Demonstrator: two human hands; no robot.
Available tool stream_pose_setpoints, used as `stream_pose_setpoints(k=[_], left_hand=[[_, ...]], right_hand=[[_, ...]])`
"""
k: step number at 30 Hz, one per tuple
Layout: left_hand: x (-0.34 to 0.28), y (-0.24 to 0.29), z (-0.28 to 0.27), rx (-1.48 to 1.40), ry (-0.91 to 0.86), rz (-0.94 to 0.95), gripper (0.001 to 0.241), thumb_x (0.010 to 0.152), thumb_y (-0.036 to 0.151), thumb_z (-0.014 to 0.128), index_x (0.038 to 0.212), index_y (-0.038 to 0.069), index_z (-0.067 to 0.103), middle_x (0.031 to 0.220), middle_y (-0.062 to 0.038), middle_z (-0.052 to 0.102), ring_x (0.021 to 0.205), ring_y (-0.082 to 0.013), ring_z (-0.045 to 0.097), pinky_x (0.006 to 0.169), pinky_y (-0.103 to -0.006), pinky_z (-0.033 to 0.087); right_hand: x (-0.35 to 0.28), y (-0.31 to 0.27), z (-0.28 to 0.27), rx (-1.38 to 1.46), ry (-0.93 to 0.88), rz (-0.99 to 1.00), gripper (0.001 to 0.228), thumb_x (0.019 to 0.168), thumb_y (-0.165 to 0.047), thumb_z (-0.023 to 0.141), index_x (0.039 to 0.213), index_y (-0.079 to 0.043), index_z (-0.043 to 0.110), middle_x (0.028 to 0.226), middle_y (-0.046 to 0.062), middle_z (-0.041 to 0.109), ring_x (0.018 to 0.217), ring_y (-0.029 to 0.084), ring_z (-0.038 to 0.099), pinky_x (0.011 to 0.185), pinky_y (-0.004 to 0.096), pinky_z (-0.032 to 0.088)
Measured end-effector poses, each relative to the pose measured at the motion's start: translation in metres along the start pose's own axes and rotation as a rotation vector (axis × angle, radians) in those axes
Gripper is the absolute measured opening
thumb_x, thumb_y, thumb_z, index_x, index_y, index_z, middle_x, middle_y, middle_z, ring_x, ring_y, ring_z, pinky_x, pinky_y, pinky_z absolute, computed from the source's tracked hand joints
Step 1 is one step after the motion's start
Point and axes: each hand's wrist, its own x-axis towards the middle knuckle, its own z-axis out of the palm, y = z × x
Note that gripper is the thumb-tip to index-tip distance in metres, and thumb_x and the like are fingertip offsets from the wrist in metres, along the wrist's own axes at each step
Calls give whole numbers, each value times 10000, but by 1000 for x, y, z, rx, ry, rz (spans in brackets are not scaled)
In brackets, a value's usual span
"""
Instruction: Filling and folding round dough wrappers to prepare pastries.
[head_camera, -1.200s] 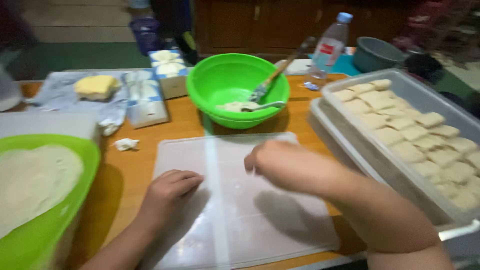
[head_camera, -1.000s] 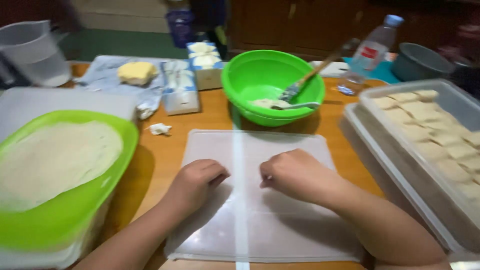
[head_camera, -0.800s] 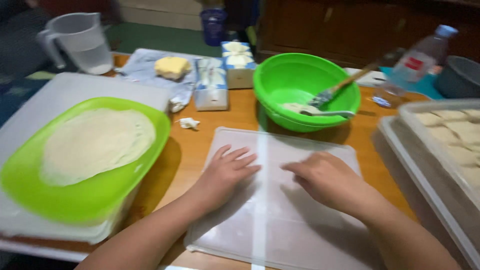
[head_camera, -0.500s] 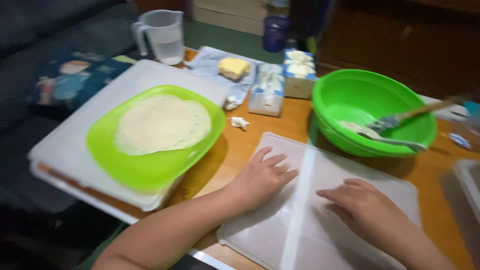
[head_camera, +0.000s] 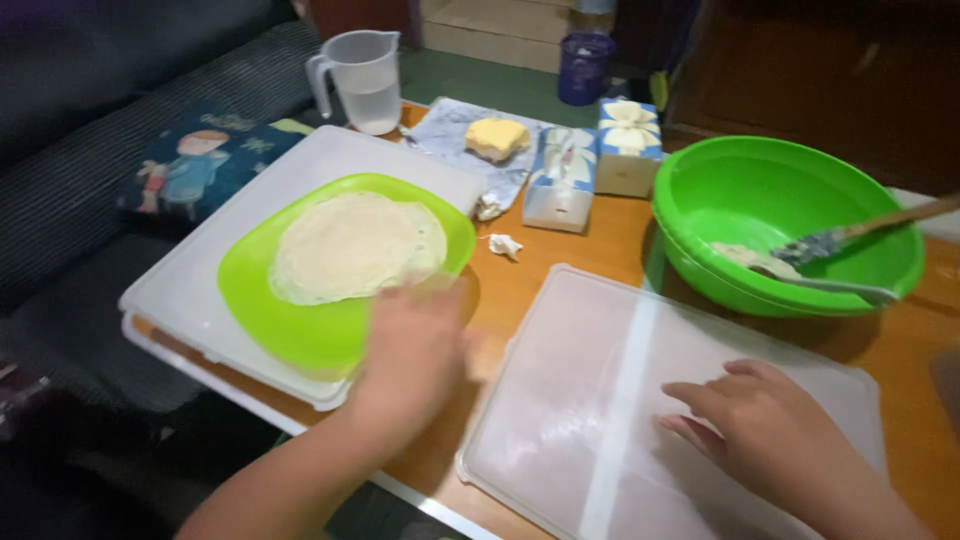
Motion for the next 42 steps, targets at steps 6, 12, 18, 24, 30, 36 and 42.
stream_pose_setpoints(k=[6, 12, 18, 24, 30, 36, 42], left_hand=[[-10, -29, 53, 322, 197, -93, 497, 854, 288, 625, 1282, 37, 653, 1347, -142, 648, 1314, -388, 532, 1012, -480, 438], [-11, -37, 63, 265, 248, -54, 474, 886, 131, 577, 1351, 75, 644, 1402, -108, 649, 1388, -378, 505, 1123, -470, 395], [-17, -40, 60, 251, 259, -55, 519, 886, 111, 569, 1402, 108, 623, 1397, -88, 657, 1407, -359, 506, 1161, -476, 369], [-23, -33, 43, 166, 255, 36, 548, 835, 60, 581, 1382, 42, 608, 1386, -134, 657, 1389, -360, 523, 1188, -484, 348], [-30, 0, 25, -187, 369, 307, 530, 811, -40, 560, 1338, -4, 606, 1327, -176, 673, 1309, -366, 594, 1155, -526, 397], [-37, 41, 31, -442, 333, 688, 495, 835, 10, 583, 1327, -31, 610, 1311, -178, 688, 1302, -344, 626, 1120, -498, 459], [-53, 55, 41, -468, 309, 927, 416, 920, 61, 589, 1318, -54, 627, 1329, -189, 685, 1296, -309, 645, 1127, -470, 483]], right_hand=[[9, -35, -47, 86, -18, -39, 375, 795, -374, 786, 1098, -155, 766, 778, 90, 766, 807, 332, 702, 890, 416, 506], [5, -23, -41, 86, 70, -105, 352, 793, -336, 749, 1072, -122, 767, 783, 118, 756, 804, 355, 701, 857, 449, 511], [3, -12, -70, 88, -24, 405, 356, 840, -509, 722, 1059, -244, 814, 910, 35, 796, 835, 244, 731, 781, 413, 576], [-17, 52, -76, -94, 20, 874, 403, 967, -546, 657, 1097, -192, 798, 878, 58, 803, 782, 226, 762, 741, 406, 604], [-28, 38, -86, -12, 174, 737, 339, 917, -455, 698, 1060, -167, 806, 854, 55, 796, 723, 197, 762, 687, 361, 607], [-32, 2, -100, 66, 245, 547, 310, 860, -447, 783, 959, -155, 803, 842, 50, 790, 680, 201, 746, 618, 356, 584], [-31, 0, -100, 166, 199, 333, 323, 798, -397, 802, 1012, -156, 794, 787, 41, 799, 706, 223, 747, 635, 371, 584]])
